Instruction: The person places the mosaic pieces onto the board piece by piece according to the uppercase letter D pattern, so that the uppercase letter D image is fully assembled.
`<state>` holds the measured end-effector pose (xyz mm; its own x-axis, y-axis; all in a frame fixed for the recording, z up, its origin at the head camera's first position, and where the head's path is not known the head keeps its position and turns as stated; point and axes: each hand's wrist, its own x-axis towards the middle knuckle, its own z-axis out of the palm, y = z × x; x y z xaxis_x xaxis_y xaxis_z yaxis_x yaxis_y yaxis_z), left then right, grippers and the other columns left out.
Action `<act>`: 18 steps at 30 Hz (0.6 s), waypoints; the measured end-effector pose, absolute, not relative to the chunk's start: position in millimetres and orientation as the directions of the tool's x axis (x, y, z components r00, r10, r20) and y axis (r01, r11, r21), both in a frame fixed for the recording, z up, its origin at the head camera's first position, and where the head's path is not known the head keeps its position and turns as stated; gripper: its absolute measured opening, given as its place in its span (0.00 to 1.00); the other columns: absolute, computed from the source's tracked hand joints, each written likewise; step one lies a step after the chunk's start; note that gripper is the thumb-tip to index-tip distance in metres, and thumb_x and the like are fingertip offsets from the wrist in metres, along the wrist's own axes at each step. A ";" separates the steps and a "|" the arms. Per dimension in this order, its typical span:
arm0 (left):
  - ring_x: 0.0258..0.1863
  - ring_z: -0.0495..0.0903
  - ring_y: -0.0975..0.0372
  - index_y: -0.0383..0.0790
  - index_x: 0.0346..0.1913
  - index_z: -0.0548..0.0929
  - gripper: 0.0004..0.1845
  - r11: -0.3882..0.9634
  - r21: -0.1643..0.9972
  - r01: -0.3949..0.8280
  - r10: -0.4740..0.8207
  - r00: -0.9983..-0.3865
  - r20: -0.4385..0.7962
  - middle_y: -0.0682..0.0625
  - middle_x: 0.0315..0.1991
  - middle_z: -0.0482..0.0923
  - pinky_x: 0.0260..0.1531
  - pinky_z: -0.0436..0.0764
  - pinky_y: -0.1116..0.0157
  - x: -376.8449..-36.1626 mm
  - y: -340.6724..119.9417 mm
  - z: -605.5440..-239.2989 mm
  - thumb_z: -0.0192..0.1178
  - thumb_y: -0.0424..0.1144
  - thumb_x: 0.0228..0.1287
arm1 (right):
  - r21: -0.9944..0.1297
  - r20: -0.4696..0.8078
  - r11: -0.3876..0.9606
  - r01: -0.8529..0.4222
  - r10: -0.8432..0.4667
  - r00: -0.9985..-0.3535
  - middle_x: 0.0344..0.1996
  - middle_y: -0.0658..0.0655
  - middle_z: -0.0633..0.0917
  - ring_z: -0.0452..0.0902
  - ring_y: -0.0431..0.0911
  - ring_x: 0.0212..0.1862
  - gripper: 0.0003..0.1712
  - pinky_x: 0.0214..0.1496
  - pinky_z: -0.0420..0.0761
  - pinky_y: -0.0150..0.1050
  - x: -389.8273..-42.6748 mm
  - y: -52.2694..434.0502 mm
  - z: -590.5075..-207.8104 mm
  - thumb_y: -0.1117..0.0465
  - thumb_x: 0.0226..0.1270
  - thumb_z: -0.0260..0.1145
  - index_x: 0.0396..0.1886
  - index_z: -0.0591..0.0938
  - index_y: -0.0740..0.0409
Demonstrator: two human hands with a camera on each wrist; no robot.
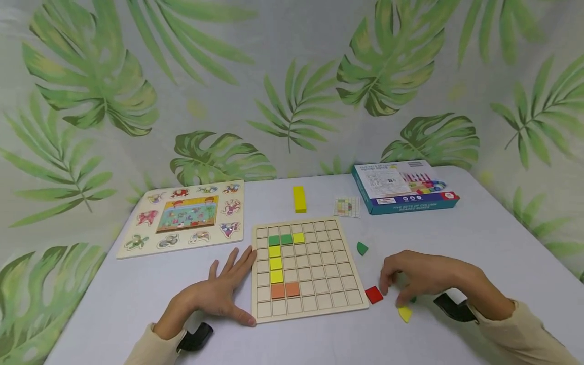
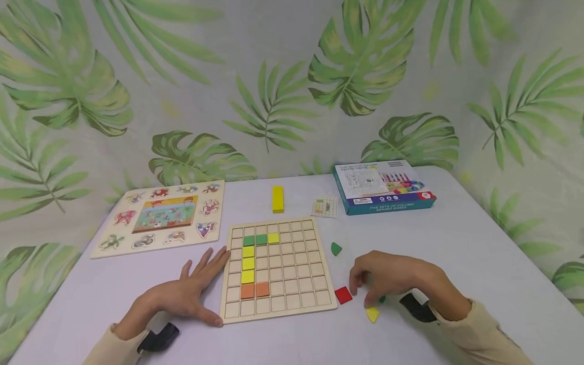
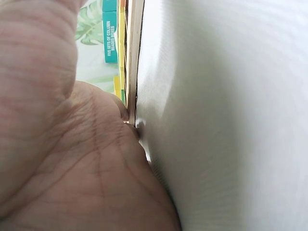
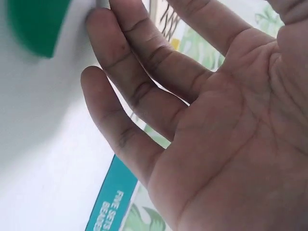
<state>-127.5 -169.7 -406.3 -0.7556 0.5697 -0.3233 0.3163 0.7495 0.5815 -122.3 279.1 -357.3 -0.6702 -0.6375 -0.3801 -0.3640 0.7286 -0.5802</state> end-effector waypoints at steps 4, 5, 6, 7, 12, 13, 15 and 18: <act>0.79 0.19 0.45 0.44 0.81 0.35 0.76 0.748 0.584 0.314 0.569 -0.756 -0.323 0.47 0.82 0.26 0.67 0.22 0.31 -125.9 -169.9 -404.9 0.78 0.64 0.41 | -0.553 -0.391 0.752 -0.358 -0.614 -0.686 0.41 0.36 0.81 0.74 0.37 0.46 0.15 0.52 0.78 0.35 -115.2 286.9 -360.1 0.54 0.52 0.81 0.37 0.85 0.34; 0.79 0.19 0.45 0.44 0.81 0.35 0.75 0.749 0.581 0.317 0.570 -0.756 -0.322 0.47 0.82 0.26 0.67 0.23 0.31 -125.5 -169.9 -403.8 0.78 0.64 0.41 | -0.552 -0.386 0.751 -0.363 -0.615 -0.687 0.41 0.36 0.80 0.74 0.37 0.46 0.16 0.53 0.78 0.35 -113.4 288.4 -361.0 0.53 0.52 0.81 0.38 0.85 0.33; 0.79 0.19 0.45 0.43 0.81 0.35 0.75 0.751 0.578 0.320 0.570 -0.756 -0.321 0.47 0.82 0.26 0.67 0.23 0.31 -125.4 -169.9 -402.9 0.78 0.64 0.41 | -0.549 -0.381 0.752 -0.364 -0.613 -0.692 0.42 0.36 0.80 0.73 0.37 0.48 0.16 0.53 0.77 0.35 -111.4 289.4 -362.0 0.53 0.52 0.81 0.38 0.85 0.33; 0.79 0.19 0.45 0.43 0.81 0.36 0.75 0.751 0.577 0.322 0.570 -0.757 -0.320 0.46 0.82 0.26 0.67 0.23 0.31 -125.4 -170.0 -402.0 0.78 0.64 0.41 | -0.545 -0.376 0.754 -0.367 -0.611 -0.697 0.43 0.36 0.79 0.73 0.38 0.48 0.16 0.54 0.77 0.36 -109.2 290.0 -362.8 0.53 0.51 0.81 0.38 0.85 0.32; 0.79 0.19 0.45 0.44 0.81 0.36 0.76 0.752 0.572 0.328 0.572 -0.756 -0.318 0.47 0.82 0.26 0.67 0.23 0.31 -126.7 -170.1 -402.4 0.78 0.64 0.40 | -0.506 -0.382 0.791 -0.343 -0.563 -0.733 0.46 0.38 0.77 0.69 0.43 0.52 0.17 0.54 0.78 0.37 -100.0 288.3 -365.0 0.53 0.50 0.81 0.37 0.84 0.29; 0.79 0.19 0.45 0.44 0.81 0.35 0.76 0.751 0.574 0.328 0.573 -0.755 -0.318 0.47 0.82 0.26 0.67 0.23 0.31 -126.9 -170.1 -403.0 0.78 0.64 0.40 | -0.500 -0.385 0.797 -0.339 -0.555 -0.737 0.46 0.39 0.76 0.69 0.44 0.53 0.17 0.54 0.78 0.37 -98.6 287.8 -365.1 0.53 0.50 0.81 0.37 0.84 0.29; 0.79 0.19 0.46 0.44 0.82 0.35 0.76 0.749 0.576 0.327 0.574 -0.754 -0.319 0.47 0.82 0.26 0.67 0.23 0.31 -127.4 -170.2 -403.9 0.78 0.64 0.40 | -0.490 -0.382 0.803 -0.340 -0.548 -0.744 0.45 0.39 0.76 0.69 0.45 0.53 0.17 0.53 0.78 0.37 -96.8 287.1 -365.3 0.52 0.50 0.81 0.36 0.84 0.28; 0.79 0.19 0.46 0.45 0.82 0.35 0.76 0.747 0.579 0.326 0.576 -0.752 -0.320 0.47 0.82 0.26 0.67 0.23 0.31 -127.8 -170.1 -404.3 0.78 0.64 0.40 | -0.472 -0.365 0.805 -0.360 -0.551 -0.751 0.44 0.37 0.76 0.68 0.42 0.52 0.15 0.52 0.78 0.36 -95.8 286.6 -366.4 0.51 0.52 0.80 0.35 0.84 0.27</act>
